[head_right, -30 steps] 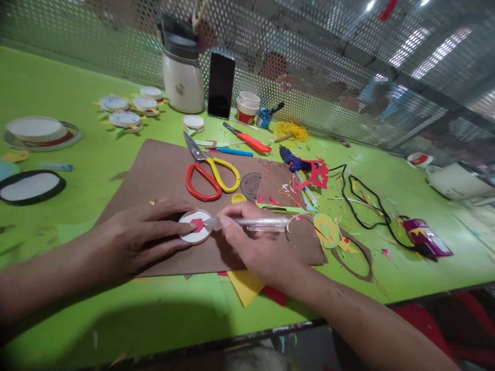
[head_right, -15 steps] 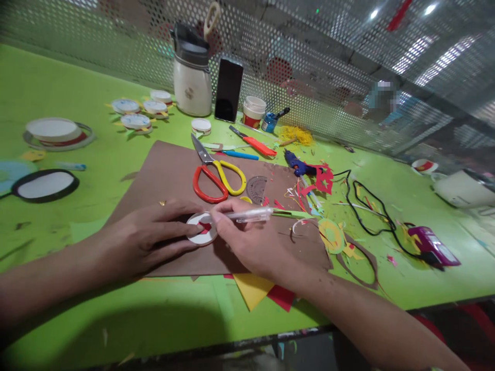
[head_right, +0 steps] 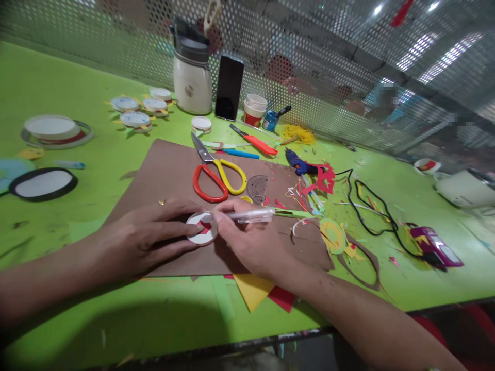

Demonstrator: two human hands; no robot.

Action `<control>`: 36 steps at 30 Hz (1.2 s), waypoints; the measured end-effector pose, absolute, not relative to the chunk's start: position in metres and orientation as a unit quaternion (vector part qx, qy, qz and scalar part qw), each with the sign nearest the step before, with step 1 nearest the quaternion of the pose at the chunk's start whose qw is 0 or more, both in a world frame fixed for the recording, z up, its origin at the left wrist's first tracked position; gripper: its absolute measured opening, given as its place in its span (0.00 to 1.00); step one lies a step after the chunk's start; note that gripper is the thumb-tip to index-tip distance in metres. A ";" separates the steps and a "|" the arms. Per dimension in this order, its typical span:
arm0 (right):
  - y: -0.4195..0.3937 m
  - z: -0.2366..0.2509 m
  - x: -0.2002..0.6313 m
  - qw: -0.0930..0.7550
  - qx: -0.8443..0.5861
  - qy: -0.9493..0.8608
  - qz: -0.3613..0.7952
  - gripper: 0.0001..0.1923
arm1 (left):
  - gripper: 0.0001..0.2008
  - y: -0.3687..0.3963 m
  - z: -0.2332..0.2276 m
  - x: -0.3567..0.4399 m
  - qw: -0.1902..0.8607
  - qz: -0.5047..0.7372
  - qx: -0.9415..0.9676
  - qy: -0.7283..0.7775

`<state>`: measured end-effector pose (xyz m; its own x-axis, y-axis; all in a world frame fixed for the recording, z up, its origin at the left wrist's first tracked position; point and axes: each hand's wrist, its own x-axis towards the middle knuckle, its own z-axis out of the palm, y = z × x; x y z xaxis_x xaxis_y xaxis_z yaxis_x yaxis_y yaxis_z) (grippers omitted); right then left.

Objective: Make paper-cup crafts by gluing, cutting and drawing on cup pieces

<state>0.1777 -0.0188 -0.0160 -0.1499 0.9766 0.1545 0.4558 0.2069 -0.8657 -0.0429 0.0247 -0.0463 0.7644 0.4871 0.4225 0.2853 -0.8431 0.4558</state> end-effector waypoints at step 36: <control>-0.017 -0.019 0.179 0.384 -0.529 -0.672 0.349 0.07 | 0.11 0.025 -0.044 -0.042 0.180 0.278 0.920 0.209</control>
<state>0.1794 -0.0174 -0.0187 -0.1466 0.9782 0.1472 0.4433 0.1980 -0.8742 -0.0420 0.0253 -0.0445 0.7574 0.4856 0.4365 0.2847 -0.8472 0.4485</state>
